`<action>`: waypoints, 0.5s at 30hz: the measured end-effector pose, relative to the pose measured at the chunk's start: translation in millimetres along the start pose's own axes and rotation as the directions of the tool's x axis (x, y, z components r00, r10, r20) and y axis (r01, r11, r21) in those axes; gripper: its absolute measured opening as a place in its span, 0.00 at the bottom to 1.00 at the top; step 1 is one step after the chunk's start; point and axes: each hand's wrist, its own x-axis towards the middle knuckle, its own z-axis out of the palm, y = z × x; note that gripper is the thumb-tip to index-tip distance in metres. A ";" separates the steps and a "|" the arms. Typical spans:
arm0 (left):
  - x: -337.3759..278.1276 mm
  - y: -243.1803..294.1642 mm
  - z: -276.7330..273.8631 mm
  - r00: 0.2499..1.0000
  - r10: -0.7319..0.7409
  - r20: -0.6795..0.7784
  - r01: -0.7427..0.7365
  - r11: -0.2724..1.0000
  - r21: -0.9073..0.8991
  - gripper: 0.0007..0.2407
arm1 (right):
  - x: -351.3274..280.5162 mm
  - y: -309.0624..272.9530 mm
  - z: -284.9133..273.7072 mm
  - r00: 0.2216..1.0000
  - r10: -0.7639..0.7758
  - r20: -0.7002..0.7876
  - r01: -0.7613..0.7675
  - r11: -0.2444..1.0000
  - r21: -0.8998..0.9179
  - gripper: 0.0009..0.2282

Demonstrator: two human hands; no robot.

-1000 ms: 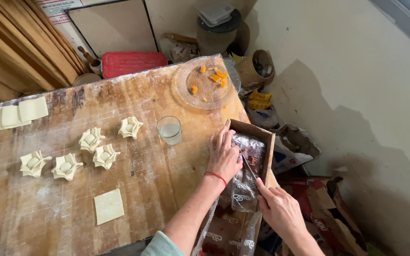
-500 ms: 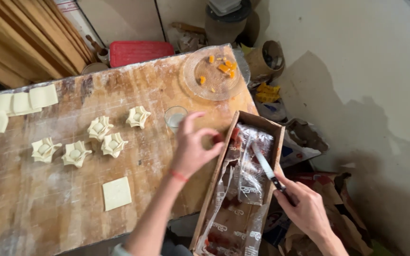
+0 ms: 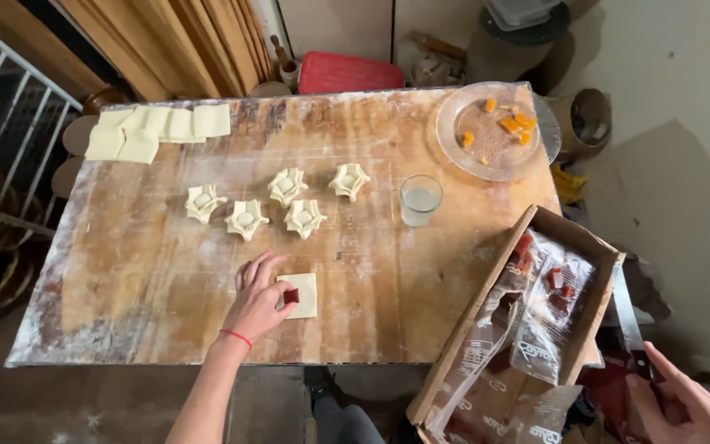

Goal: Assembling square dough pieces with fruit paste filling into star-shaped pastries.

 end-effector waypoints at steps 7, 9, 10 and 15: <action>3.3 -9.1 19.6 1.000 0.002 0.025 -0.001 1.000 -0.019 0.08 | 0.6 20.0 11.1 0.996 -0.080 -0.046 0.084 0.993 0.084 0.24; 3.2 -12.4 20.6 0.999 0.005 0.039 -0.004 1.000 -0.018 0.09 | -1.4 8.2 6.5 0.993 -0.101 -0.061 0.105 0.991 0.077 0.23; 3.7 -13.5 21.2 0.999 0.008 0.052 -0.007 1.000 -0.013 0.09 | -2.6 3.1 4.2 0.990 -0.121 -0.077 0.126 0.989 0.072 0.21; 1.8 -9.7 8.6 0.997 0.000 0.071 0.003 0.999 -0.040 0.15 | -8.1 -9.2 -3.3 0.995 -0.068 -0.072 0.067 0.997 -0.029 0.23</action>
